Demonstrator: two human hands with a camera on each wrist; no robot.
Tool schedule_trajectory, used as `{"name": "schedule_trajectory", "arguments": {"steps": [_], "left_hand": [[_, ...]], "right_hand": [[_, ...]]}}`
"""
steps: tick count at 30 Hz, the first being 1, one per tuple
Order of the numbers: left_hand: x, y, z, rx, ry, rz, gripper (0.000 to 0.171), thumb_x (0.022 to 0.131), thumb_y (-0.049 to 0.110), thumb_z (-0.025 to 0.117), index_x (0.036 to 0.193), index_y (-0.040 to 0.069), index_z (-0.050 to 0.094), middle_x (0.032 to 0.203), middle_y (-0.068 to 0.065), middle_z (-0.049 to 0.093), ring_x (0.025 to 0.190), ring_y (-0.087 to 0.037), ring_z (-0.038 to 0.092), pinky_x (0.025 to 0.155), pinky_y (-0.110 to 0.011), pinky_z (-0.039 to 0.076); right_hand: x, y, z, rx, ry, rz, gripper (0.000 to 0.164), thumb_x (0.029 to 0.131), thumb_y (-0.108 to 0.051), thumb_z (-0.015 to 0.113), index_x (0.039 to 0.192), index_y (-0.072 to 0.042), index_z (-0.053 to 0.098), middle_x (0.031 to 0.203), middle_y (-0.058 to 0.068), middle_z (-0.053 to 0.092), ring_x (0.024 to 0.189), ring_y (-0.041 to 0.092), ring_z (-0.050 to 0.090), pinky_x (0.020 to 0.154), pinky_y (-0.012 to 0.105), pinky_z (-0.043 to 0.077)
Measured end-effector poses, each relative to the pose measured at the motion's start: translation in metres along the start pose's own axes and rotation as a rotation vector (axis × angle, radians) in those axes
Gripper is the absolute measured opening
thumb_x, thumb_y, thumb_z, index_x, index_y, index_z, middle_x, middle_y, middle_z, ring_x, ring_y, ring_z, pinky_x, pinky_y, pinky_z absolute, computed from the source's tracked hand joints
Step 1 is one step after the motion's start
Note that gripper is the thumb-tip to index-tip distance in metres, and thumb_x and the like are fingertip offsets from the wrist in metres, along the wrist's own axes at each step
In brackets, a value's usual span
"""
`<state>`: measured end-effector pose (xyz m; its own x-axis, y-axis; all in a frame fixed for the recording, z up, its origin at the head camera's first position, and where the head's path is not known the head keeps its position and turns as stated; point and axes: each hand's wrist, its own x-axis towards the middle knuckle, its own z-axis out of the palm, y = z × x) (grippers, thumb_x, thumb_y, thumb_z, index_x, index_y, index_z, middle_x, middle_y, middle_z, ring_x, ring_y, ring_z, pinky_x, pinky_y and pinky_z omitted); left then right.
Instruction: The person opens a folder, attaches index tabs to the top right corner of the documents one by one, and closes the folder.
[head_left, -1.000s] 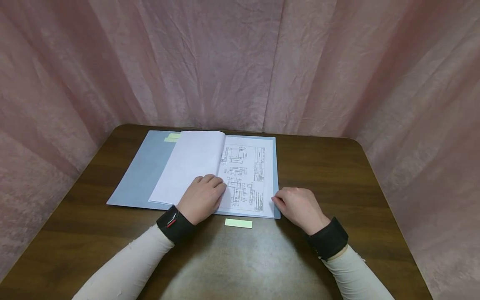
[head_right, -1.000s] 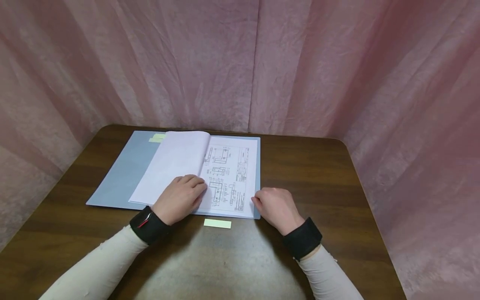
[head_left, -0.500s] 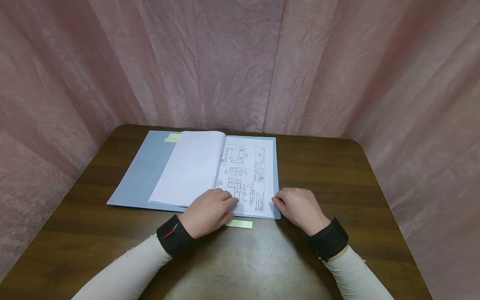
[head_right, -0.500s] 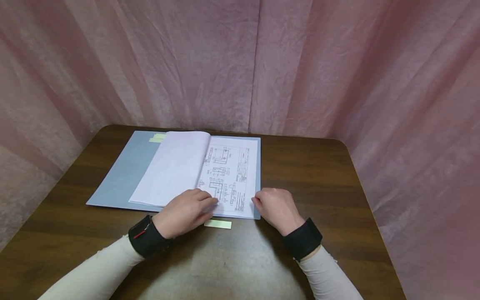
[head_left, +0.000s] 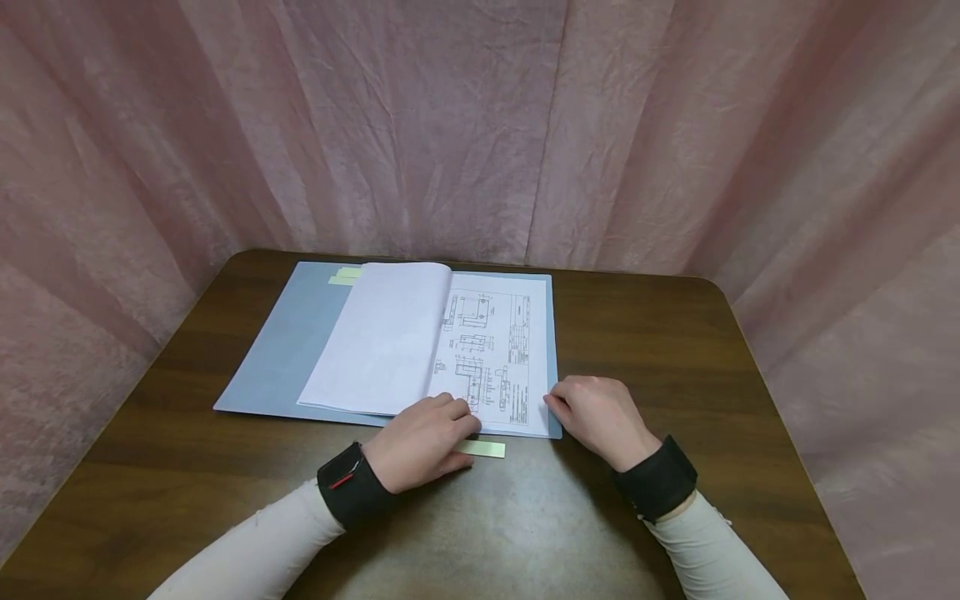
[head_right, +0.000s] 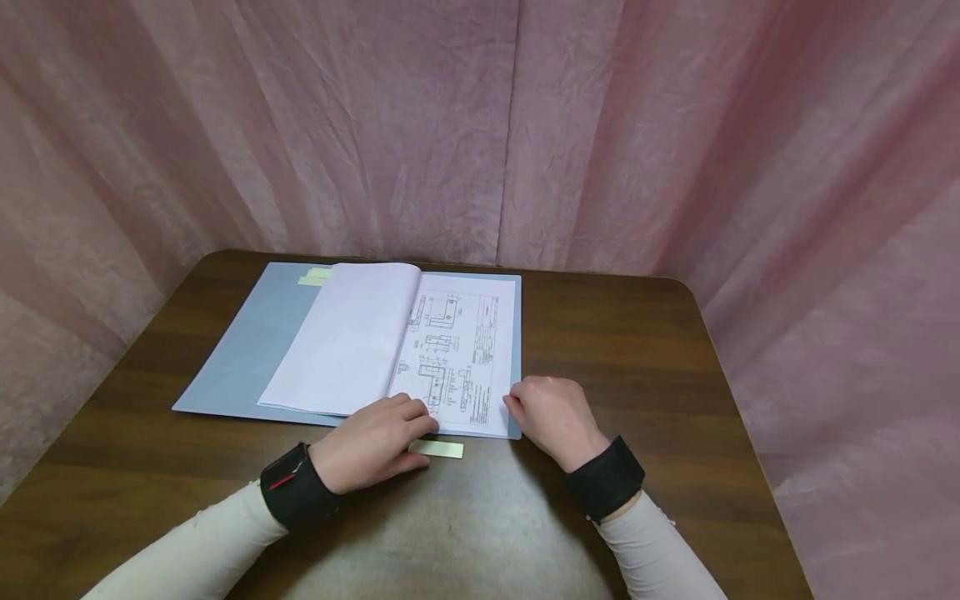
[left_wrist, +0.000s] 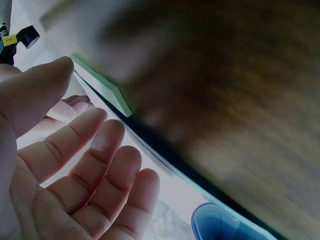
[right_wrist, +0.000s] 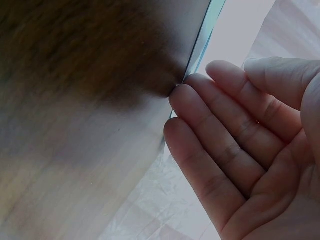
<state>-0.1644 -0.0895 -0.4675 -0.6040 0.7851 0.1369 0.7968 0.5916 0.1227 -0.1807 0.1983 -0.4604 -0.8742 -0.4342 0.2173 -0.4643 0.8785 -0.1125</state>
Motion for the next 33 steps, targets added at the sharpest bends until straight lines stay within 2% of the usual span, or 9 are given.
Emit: {"name": "schedule_trajectory", "arguments": {"steps": [17, 33], "left_hand": [[0.0036, -0.0014, 0.0094, 0.025, -0.001, -0.006, 0.032, 0.083, 0.043, 0.078, 0.101, 0.019, 0.066, 0.089, 0.008, 0.052, 0.082, -0.012, 0.046, 0.071, -0.028, 0.039], [0.0053, -0.0022, 0.0095, 0.022, -0.001, -0.002, 0.026, 0.084, 0.038, 0.078, 0.095, 0.019, 0.064, 0.083, 0.009, 0.046, 0.078, -0.013, 0.043, 0.069, -0.029, 0.037]], "right_hand": [[0.0005, 0.0004, 0.0000, -0.002, 0.010, -0.009, 0.013, 0.090, -0.029, 0.072, 0.085, -0.018, 0.077, 0.058, -0.011, 0.044, 0.049, 0.007, 0.040, 0.046, 0.025, 0.032], [0.0005, -0.0005, -0.0009, 0.000, -0.006, 0.002, 0.013, 0.089, -0.029, 0.073, 0.086, -0.018, 0.078, 0.058, -0.010, 0.044, 0.050, 0.008, 0.040, 0.047, 0.025, 0.033]]}}
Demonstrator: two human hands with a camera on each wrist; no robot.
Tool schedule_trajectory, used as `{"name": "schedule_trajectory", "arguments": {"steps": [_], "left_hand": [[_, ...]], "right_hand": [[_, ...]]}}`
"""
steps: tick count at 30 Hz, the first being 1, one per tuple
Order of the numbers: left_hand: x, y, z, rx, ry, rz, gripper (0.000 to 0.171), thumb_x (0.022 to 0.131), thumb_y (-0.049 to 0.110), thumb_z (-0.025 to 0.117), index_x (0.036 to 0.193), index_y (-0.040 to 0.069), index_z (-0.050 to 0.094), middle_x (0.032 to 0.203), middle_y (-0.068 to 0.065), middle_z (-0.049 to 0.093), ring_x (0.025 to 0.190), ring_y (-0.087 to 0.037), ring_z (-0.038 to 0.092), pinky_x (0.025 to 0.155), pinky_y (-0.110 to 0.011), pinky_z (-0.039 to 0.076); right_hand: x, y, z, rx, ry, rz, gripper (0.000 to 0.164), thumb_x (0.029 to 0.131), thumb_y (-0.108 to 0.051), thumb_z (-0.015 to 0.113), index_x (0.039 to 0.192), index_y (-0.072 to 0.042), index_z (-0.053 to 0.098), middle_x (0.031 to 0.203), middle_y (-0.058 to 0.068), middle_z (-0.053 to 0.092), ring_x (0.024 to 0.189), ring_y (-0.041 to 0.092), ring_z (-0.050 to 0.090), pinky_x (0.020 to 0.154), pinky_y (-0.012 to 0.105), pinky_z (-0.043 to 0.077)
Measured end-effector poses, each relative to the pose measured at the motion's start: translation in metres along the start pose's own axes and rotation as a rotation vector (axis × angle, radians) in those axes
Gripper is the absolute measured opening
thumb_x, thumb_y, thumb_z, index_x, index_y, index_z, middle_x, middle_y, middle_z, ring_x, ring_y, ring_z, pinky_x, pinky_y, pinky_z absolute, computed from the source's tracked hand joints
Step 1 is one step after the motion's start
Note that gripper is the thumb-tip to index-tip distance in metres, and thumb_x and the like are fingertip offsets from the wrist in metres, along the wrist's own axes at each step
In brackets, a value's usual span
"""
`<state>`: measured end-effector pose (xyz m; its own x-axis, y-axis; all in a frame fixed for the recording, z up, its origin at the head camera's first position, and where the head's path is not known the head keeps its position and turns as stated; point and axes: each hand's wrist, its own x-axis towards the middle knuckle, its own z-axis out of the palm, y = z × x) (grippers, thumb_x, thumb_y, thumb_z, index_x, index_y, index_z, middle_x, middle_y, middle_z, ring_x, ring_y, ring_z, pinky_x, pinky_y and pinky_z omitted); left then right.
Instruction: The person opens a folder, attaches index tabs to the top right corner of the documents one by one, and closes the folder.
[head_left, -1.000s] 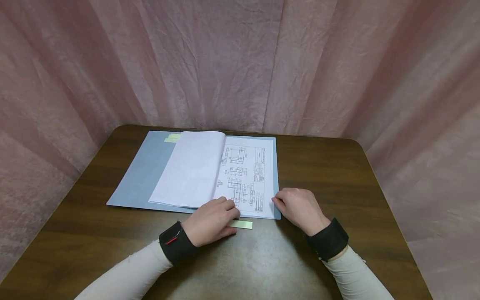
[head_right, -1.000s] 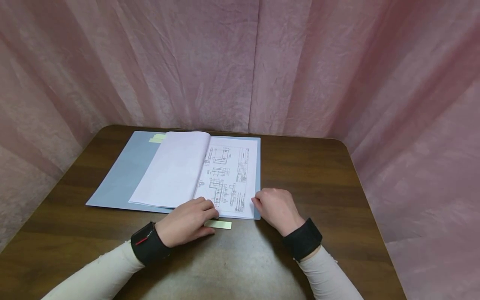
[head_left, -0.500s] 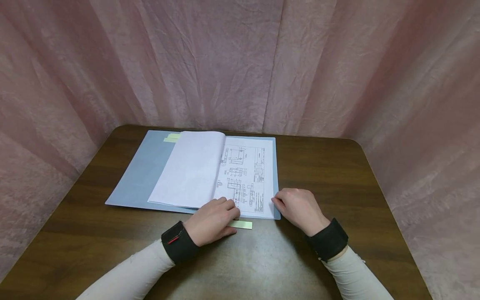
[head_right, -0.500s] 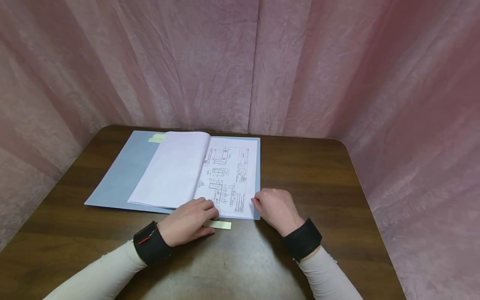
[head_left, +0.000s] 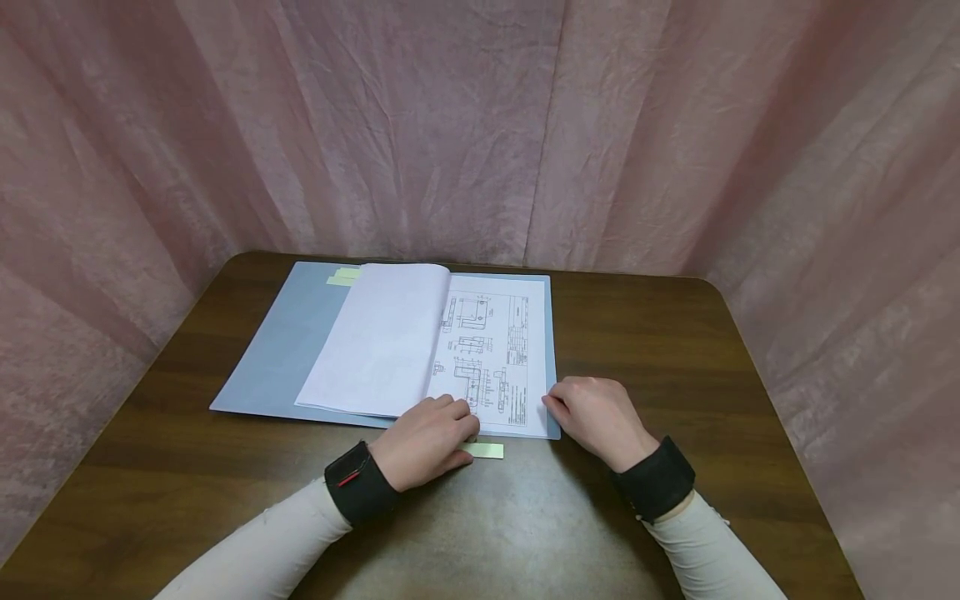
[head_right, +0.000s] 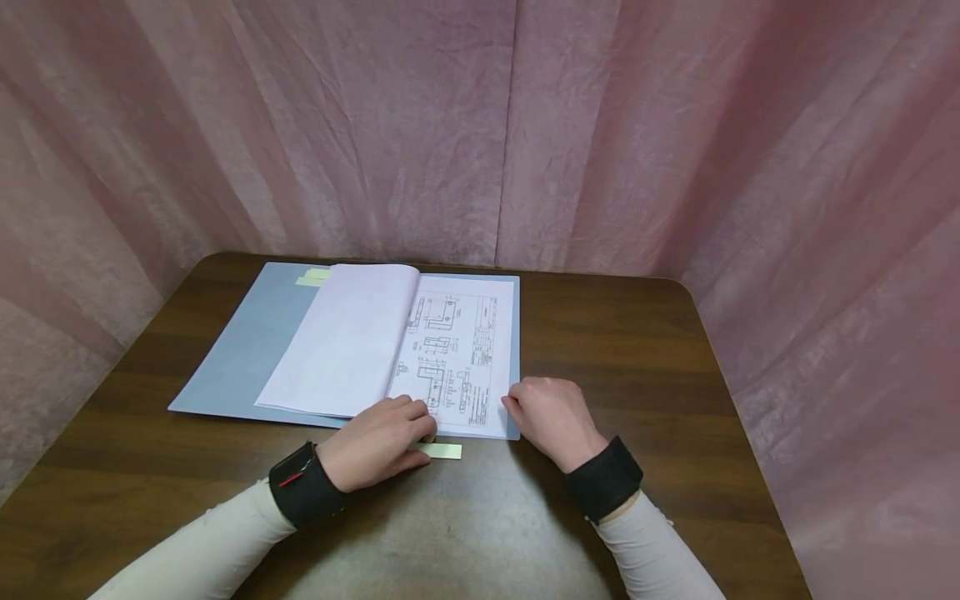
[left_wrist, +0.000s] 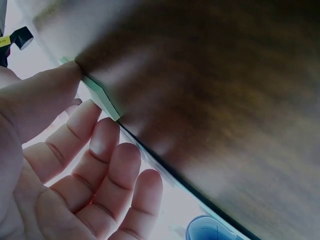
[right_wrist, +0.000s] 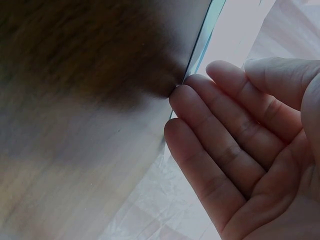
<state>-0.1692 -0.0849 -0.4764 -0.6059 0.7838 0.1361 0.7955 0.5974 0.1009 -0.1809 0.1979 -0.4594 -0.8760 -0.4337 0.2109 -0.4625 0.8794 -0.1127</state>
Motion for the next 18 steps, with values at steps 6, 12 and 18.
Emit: {"name": "schedule_trajectory", "arguments": {"steps": [6, 12, 18], "left_hand": [[0.000, 0.001, 0.001, 0.007, -0.006, 0.003, 0.025, 0.085, 0.038, 0.077, 0.095, 0.019, 0.065, 0.084, 0.009, 0.048, 0.078, -0.013, 0.044, 0.070, -0.029, 0.037], [0.000, 0.004, -0.003, -0.001, -0.002, -0.011, 0.023, 0.086, 0.036, 0.076, 0.096, 0.018, 0.066, 0.084, 0.009, 0.053, 0.078, -0.012, 0.047, 0.070, -0.028, 0.040], [0.002, 0.006, -0.013, -0.031, 0.009, -0.043, 0.020, 0.088, 0.033, 0.074, 0.095, 0.019, 0.064, 0.080, 0.011, 0.053, 0.074, -0.010, 0.048, 0.066, -0.025, 0.040]], "right_hand": [[-0.001, 0.000, 0.001, -0.001, 0.011, -0.002, 0.012, 0.089, -0.029, 0.073, 0.084, -0.018, 0.077, 0.058, -0.011, 0.044, 0.049, 0.007, 0.040, 0.047, 0.025, 0.033], [-0.001, 0.000, 0.003, 0.001, 0.008, -0.001, 0.012, 0.089, -0.029, 0.073, 0.085, -0.018, 0.077, 0.057, -0.011, 0.044, 0.050, 0.007, 0.041, 0.047, 0.025, 0.033], [-0.001, 0.001, 0.004, -0.016, 0.028, -0.014, 0.013, 0.090, -0.028, 0.071, 0.082, -0.019, 0.076, 0.056, -0.011, 0.042, 0.049, 0.007, 0.040, 0.046, 0.025, 0.031]]}}
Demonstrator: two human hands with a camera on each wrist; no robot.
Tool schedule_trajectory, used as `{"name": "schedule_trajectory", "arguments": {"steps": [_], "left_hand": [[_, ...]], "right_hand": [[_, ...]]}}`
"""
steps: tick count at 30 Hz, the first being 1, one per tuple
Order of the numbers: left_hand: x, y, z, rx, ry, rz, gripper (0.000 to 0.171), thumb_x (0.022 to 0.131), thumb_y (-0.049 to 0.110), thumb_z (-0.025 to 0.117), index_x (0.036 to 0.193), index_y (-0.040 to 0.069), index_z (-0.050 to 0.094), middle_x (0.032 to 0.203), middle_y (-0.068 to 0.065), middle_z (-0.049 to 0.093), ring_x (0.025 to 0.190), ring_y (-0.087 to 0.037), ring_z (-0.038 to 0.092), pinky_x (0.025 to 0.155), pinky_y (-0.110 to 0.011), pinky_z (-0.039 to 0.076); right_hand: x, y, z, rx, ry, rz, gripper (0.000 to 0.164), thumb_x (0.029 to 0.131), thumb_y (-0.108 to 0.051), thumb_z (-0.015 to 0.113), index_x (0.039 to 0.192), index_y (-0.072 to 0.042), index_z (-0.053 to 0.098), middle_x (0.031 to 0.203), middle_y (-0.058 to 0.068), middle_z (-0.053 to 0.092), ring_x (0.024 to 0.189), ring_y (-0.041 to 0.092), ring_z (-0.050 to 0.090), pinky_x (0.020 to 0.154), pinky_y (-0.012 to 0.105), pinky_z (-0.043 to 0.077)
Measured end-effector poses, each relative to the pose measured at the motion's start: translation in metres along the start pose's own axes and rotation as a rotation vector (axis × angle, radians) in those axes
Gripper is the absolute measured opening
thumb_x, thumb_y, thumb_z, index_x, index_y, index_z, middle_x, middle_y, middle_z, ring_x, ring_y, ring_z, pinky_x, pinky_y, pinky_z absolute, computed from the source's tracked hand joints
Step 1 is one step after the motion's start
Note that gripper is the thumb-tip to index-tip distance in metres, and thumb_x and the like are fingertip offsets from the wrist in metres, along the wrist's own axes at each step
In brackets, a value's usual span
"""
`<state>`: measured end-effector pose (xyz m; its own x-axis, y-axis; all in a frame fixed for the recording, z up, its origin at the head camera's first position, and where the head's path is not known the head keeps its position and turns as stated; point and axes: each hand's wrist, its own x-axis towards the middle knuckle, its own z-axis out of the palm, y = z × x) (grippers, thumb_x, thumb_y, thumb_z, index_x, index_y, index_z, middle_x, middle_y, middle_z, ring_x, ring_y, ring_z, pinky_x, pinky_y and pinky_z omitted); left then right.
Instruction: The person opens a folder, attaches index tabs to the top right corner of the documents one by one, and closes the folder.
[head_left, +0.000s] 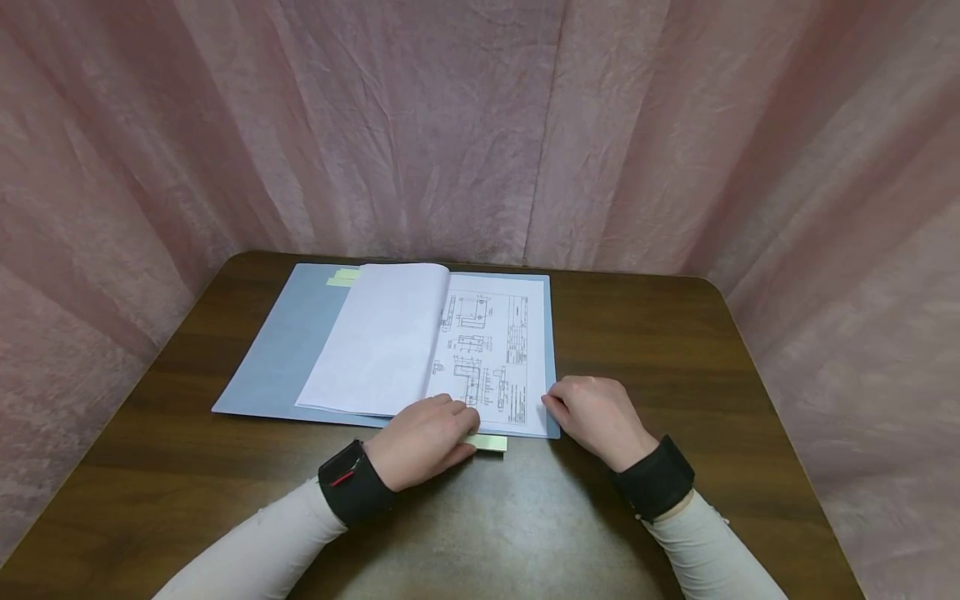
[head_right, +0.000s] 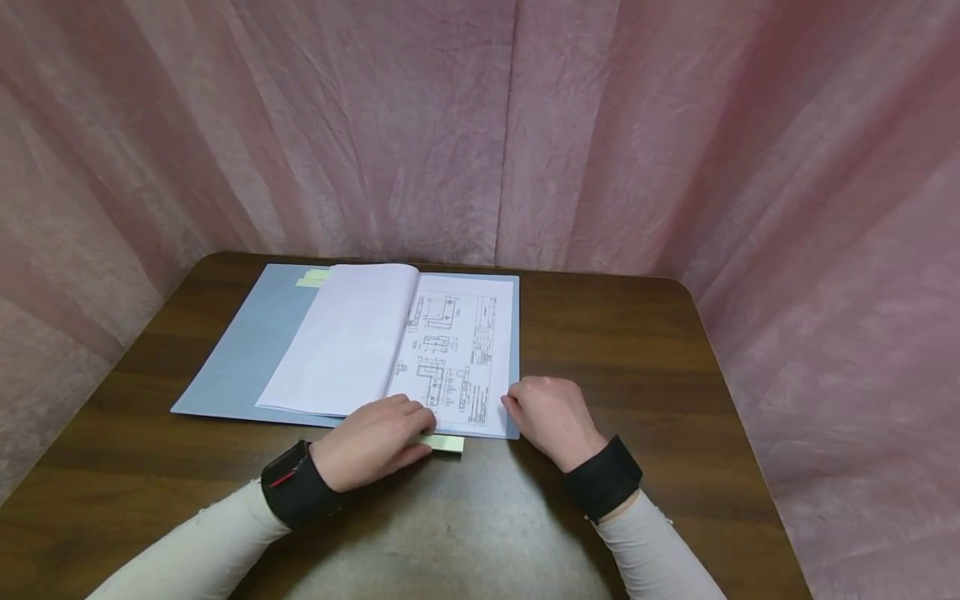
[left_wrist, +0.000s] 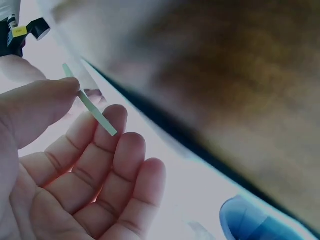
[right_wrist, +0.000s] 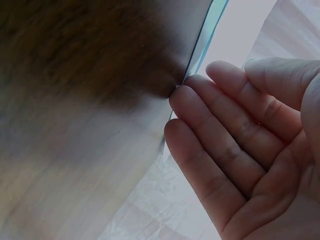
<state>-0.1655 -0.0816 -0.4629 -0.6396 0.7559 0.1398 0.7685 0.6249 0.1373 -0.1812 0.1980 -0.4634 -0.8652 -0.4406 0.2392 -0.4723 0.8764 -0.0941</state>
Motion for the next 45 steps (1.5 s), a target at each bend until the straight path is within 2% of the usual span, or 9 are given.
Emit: {"name": "schedule_trajectory", "arguments": {"steps": [5, 10, 18, 27, 33, 40, 45], "left_hand": [[0.007, -0.002, -0.011, -0.007, 0.039, -0.011, 0.019, 0.088, 0.033, 0.074, 0.096, 0.019, 0.063, 0.080, 0.012, 0.053, 0.074, -0.009, 0.047, 0.066, -0.025, 0.040], [0.017, -0.006, -0.021, 0.008, 0.084, -0.019, 0.022, 0.087, 0.032, 0.075, 0.100, 0.018, 0.064, 0.083, 0.011, 0.055, 0.077, -0.010, 0.048, 0.071, -0.026, 0.043], [0.033, -0.005, -0.031, 0.002, 0.128, -0.056, 0.024, 0.087, 0.031, 0.076, 0.103, 0.017, 0.065, 0.084, 0.009, 0.056, 0.076, -0.010, 0.048, 0.069, -0.025, 0.042], [0.048, 0.000, -0.033, 0.041, 0.192, -0.046, 0.020, 0.088, 0.031, 0.075, 0.097, 0.017, 0.064, 0.081, 0.010, 0.056, 0.072, -0.009, 0.047, 0.066, -0.025, 0.041], [0.050, -0.001, -0.039, 0.055, 0.184, -0.071, 0.023, 0.087, 0.033, 0.076, 0.099, 0.017, 0.065, 0.082, 0.009, 0.057, 0.071, -0.009, 0.047, 0.065, -0.023, 0.040], [0.049, -0.004, -0.043, 0.077, 0.195, -0.095, 0.025, 0.085, 0.031, 0.079, 0.099, 0.016, 0.065, 0.082, 0.007, 0.059, 0.071, -0.010, 0.047, 0.065, -0.024, 0.041], [0.050, -0.003, -0.041, 0.066, 0.203, -0.081, 0.025, 0.084, 0.030, 0.079, 0.100, 0.015, 0.066, 0.083, 0.007, 0.061, 0.072, -0.010, 0.047, 0.066, -0.024, 0.041]], "right_hand": [[0.001, 0.000, -0.003, -0.028, 0.008, -0.005, 0.016, 0.091, -0.027, 0.068, 0.076, -0.021, 0.073, 0.055, -0.010, 0.041, 0.049, 0.008, 0.038, 0.045, 0.026, 0.030], [0.002, -0.001, -0.006, -0.009, -0.041, 0.017, 0.016, 0.091, -0.030, 0.070, 0.079, -0.020, 0.074, 0.056, -0.011, 0.042, 0.050, 0.008, 0.040, 0.048, 0.026, 0.033], [0.004, 0.000, -0.010, 0.042, -0.087, 0.058, 0.013, 0.090, -0.031, 0.072, 0.089, -0.019, 0.077, 0.060, -0.013, 0.048, 0.054, 0.008, 0.044, 0.052, 0.025, 0.038], [0.007, -0.003, -0.030, 0.102, -0.013, 0.050, 0.012, 0.092, -0.030, 0.069, 0.094, -0.021, 0.077, 0.072, -0.014, 0.056, 0.059, 0.006, 0.048, 0.054, 0.023, 0.041], [0.013, -0.012, -0.040, 0.136, -0.004, 0.052, 0.013, 0.093, -0.030, 0.069, 0.100, -0.022, 0.077, 0.081, -0.014, 0.063, 0.063, 0.004, 0.051, 0.056, 0.023, 0.042], [0.017, -0.021, -0.046, 0.187, -0.038, 0.041, 0.034, 0.087, -0.032, 0.077, 0.118, -0.020, 0.073, 0.104, -0.007, 0.071, 0.082, 0.006, 0.063, 0.066, 0.023, 0.047], [0.019, -0.024, -0.043, 0.213, -0.051, 0.017, 0.044, 0.083, -0.034, 0.080, 0.123, -0.019, 0.071, 0.109, -0.006, 0.071, 0.091, 0.009, 0.066, 0.072, 0.025, 0.049]]}}
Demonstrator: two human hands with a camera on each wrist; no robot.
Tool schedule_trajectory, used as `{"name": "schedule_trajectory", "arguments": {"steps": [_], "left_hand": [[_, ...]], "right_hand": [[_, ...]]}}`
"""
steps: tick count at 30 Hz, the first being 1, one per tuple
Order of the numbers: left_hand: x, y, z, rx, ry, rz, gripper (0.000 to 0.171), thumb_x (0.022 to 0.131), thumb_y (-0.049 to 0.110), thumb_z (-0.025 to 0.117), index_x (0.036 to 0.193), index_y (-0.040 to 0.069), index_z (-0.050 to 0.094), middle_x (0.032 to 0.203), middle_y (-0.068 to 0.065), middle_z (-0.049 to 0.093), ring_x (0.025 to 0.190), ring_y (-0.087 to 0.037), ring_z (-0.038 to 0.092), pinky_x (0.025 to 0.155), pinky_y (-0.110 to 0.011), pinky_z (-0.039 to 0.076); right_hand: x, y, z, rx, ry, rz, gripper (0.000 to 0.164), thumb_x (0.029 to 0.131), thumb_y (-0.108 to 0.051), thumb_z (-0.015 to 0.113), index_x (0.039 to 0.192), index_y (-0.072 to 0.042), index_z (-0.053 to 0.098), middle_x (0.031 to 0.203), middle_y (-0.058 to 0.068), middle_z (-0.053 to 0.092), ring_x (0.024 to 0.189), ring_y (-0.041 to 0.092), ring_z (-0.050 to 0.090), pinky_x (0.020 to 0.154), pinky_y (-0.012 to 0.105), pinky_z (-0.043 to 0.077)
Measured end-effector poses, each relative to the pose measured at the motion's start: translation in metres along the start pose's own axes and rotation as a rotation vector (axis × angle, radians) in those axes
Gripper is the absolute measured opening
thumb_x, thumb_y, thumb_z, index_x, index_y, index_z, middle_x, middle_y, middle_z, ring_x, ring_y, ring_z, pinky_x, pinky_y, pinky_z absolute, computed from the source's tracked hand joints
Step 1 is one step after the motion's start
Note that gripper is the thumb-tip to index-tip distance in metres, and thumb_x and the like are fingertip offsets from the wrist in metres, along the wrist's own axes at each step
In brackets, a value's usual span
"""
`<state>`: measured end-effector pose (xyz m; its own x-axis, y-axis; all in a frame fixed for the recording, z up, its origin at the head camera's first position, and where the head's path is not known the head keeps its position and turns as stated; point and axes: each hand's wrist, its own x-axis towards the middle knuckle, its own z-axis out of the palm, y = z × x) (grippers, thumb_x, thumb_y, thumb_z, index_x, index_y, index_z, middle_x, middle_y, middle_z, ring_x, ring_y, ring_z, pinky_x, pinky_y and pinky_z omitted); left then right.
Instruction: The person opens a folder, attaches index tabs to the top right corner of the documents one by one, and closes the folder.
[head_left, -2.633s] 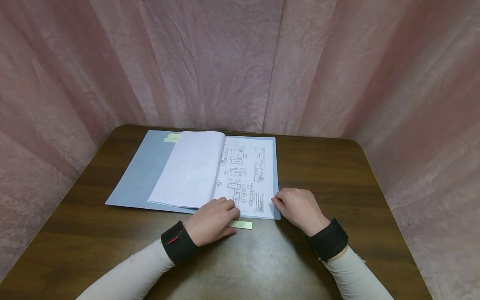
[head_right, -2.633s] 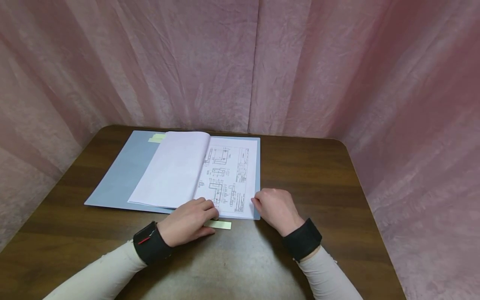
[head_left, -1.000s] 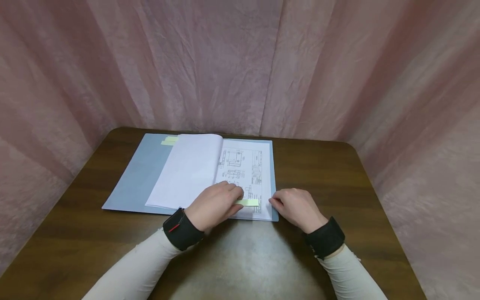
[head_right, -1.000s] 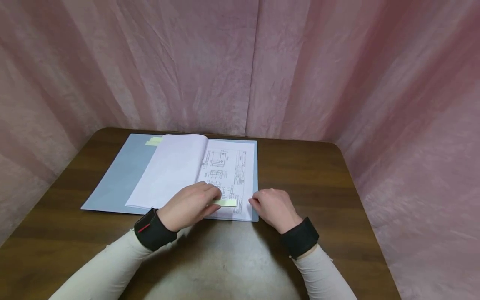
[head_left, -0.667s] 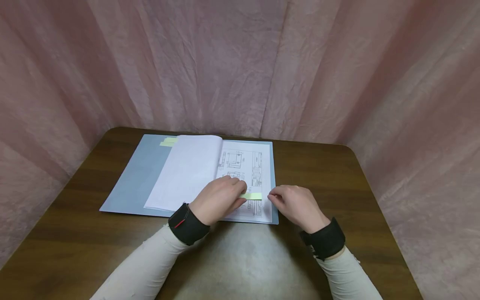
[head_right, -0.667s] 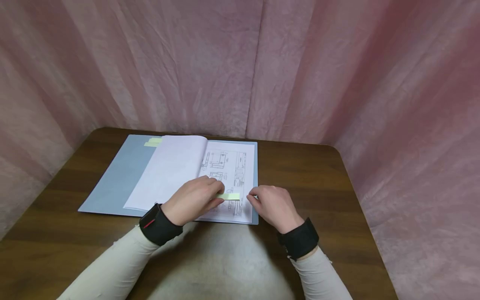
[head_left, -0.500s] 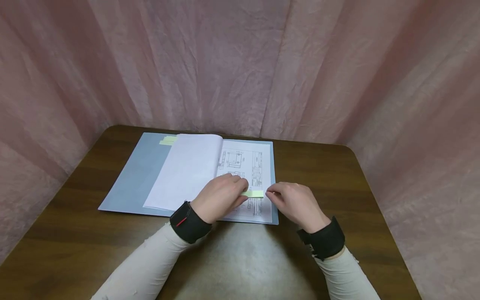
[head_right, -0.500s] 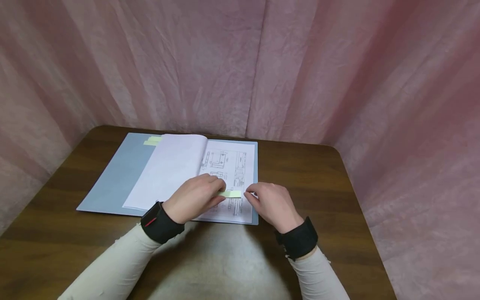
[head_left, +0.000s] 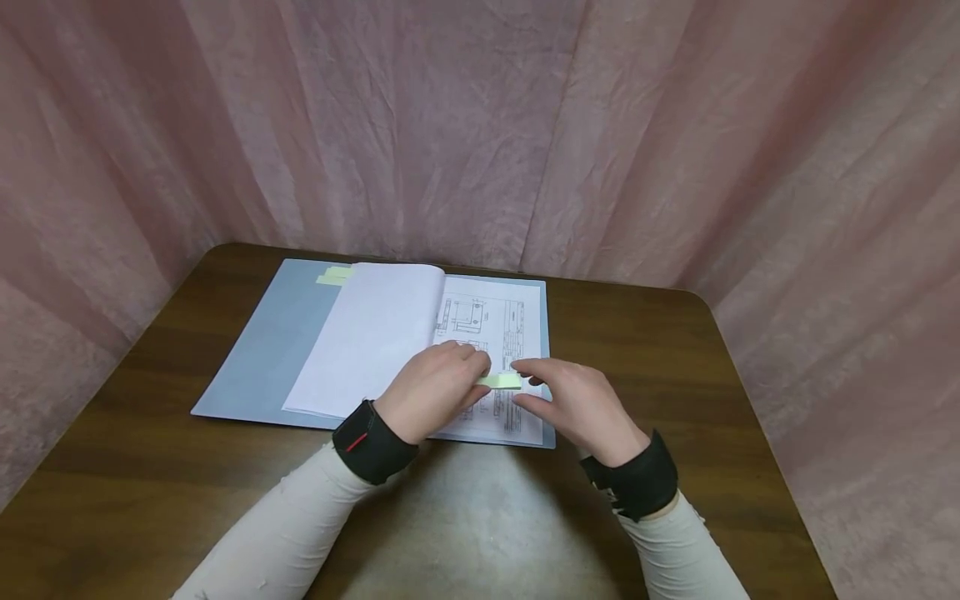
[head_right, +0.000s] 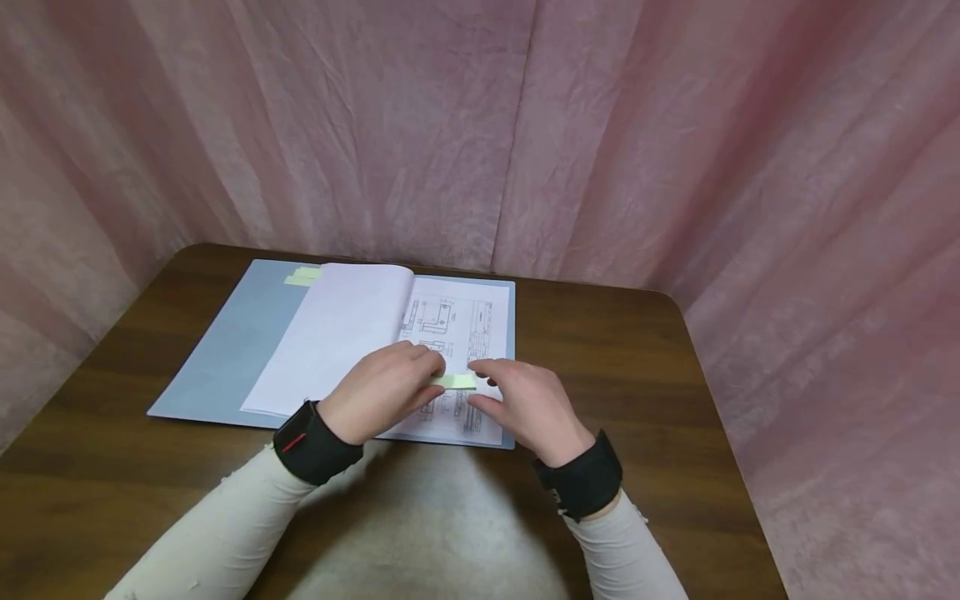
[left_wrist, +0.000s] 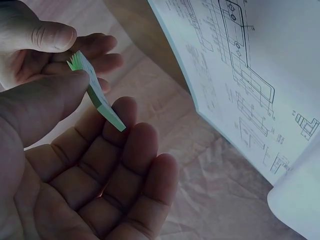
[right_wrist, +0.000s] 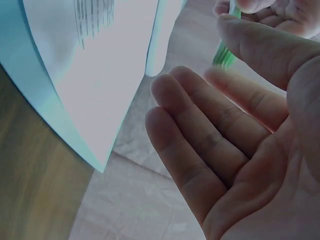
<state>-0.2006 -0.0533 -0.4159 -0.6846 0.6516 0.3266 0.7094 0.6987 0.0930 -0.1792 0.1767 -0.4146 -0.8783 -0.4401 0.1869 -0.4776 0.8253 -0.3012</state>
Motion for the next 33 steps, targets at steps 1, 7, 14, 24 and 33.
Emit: {"name": "schedule_trajectory", "arguments": {"steps": [1, 7, 14, 24, 33], "left_hand": [[0.0001, 0.0005, 0.0000, -0.003, 0.002, 0.006, 0.025, 0.084, 0.030, 0.079, 0.099, 0.015, 0.067, 0.083, 0.007, 0.060, 0.072, -0.010, 0.047, 0.066, -0.024, 0.041], [-0.0005, 0.0030, 0.0014, -0.015, 0.024, 0.045, 0.020, 0.087, 0.029, 0.077, 0.095, 0.015, 0.066, 0.078, 0.008, 0.056, 0.070, -0.011, 0.047, 0.064, -0.025, 0.040], [-0.0012, 0.0057, 0.0024, -0.008, 0.016, 0.065, 0.017, 0.088, 0.029, 0.075, 0.094, 0.016, 0.066, 0.078, 0.008, 0.055, 0.071, -0.011, 0.047, 0.065, -0.025, 0.039], [-0.0026, 0.0059, 0.0024, -0.025, 0.022, 0.054, 0.023, 0.087, 0.033, 0.076, 0.099, 0.016, 0.067, 0.079, 0.008, 0.054, 0.069, -0.010, 0.046, 0.063, -0.024, 0.040], [-0.0036, 0.0044, 0.0015, -0.064, 0.061, 0.033, 0.022, 0.085, 0.034, 0.079, 0.096, 0.018, 0.069, 0.080, 0.010, 0.053, 0.070, -0.008, 0.045, 0.062, -0.023, 0.039]], "right_hand": [[0.0003, -0.0005, 0.0006, 0.003, 0.001, -0.006, 0.044, 0.083, -0.034, 0.080, 0.123, -0.019, 0.071, 0.109, -0.007, 0.071, 0.091, 0.009, 0.066, 0.072, 0.026, 0.049], [0.0009, -0.0033, 0.0034, 0.004, 0.012, -0.038, 0.035, 0.084, -0.035, 0.079, 0.116, -0.024, 0.074, 0.099, -0.014, 0.069, 0.087, 0.006, 0.065, 0.070, 0.024, 0.048], [0.0007, -0.0054, 0.0036, 0.018, 0.014, -0.056, 0.016, 0.086, -0.034, 0.077, 0.101, -0.030, 0.075, 0.087, -0.022, 0.063, 0.080, 0.005, 0.062, 0.065, 0.024, 0.045], [0.0004, -0.0049, 0.0029, 0.004, 0.035, -0.056, 0.015, 0.084, -0.036, 0.078, 0.098, -0.031, 0.075, 0.084, -0.023, 0.062, 0.077, 0.002, 0.059, 0.062, 0.023, 0.044], [-0.0004, -0.0051, -0.0004, -0.010, 0.039, -0.044, 0.017, 0.085, -0.037, 0.077, 0.101, -0.031, 0.075, 0.088, -0.022, 0.064, 0.080, 0.001, 0.059, 0.065, 0.023, 0.045]]}}
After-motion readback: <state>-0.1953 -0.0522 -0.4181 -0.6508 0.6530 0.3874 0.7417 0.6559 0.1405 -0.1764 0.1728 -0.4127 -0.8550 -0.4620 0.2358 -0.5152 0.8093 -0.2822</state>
